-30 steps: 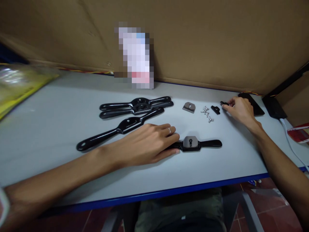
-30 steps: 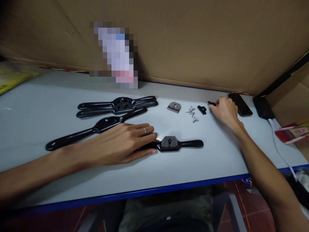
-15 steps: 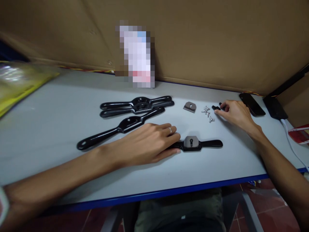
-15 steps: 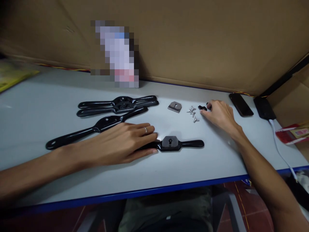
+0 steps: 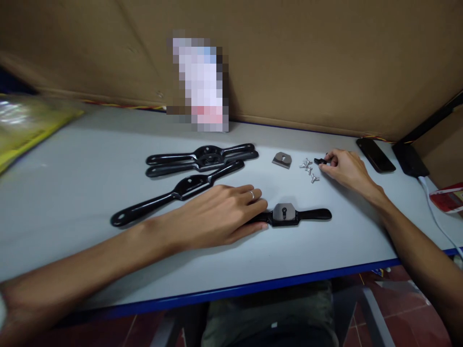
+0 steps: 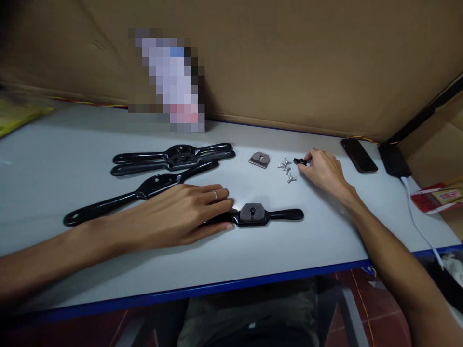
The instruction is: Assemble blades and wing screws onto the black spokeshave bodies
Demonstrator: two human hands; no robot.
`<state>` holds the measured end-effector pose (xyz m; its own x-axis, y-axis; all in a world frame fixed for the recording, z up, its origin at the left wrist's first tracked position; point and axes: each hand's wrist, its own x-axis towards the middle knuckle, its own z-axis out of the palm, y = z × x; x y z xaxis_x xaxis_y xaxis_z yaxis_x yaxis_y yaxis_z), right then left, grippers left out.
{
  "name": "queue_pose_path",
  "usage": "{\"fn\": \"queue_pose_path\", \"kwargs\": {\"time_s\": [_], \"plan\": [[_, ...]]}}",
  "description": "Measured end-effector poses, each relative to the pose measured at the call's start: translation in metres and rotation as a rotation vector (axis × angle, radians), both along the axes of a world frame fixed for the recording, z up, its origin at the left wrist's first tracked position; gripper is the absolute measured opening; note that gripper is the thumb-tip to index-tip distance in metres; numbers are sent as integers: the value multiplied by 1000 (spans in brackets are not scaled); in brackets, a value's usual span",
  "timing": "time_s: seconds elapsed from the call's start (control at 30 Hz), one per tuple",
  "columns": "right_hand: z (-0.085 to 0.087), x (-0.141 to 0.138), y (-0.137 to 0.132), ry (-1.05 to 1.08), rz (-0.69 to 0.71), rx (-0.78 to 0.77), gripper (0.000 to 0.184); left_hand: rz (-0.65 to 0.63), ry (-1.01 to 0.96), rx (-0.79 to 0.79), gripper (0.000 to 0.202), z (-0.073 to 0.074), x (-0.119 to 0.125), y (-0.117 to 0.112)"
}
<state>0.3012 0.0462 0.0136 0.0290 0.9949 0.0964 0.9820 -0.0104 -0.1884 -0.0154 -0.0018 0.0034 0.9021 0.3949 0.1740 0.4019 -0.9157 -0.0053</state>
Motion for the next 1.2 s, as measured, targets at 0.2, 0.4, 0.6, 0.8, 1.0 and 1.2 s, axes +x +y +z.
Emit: {"fn": "queue_pose_path", "kwargs": {"time_s": [0.2, 0.4, 0.6, 0.8, 1.0, 1.2], "plan": [[-4, 2, 3, 20, 16, -7, 19, -4, -2, 0, 32, 0, 0, 0], [-5, 2, 2, 8, 38, 15, 18, -5, -1, 11, 33, -1, 0, 0], [14, 23, 10, 51, -47, 162, 22, -15, -2, 19, 32, 0, 0, 0], [20, 47, 19, 82, -143, 208, 17, -10, -20, 18, 34, -1, 0, 0], [8, 42, 20, 77, -104, 110, 21, -13, -16, 13, 34, -1, -1, 0], [3, 38, 22, 64, -86, 57, 22, -12, -15, 17, 34, -1, 0, 0]]}}
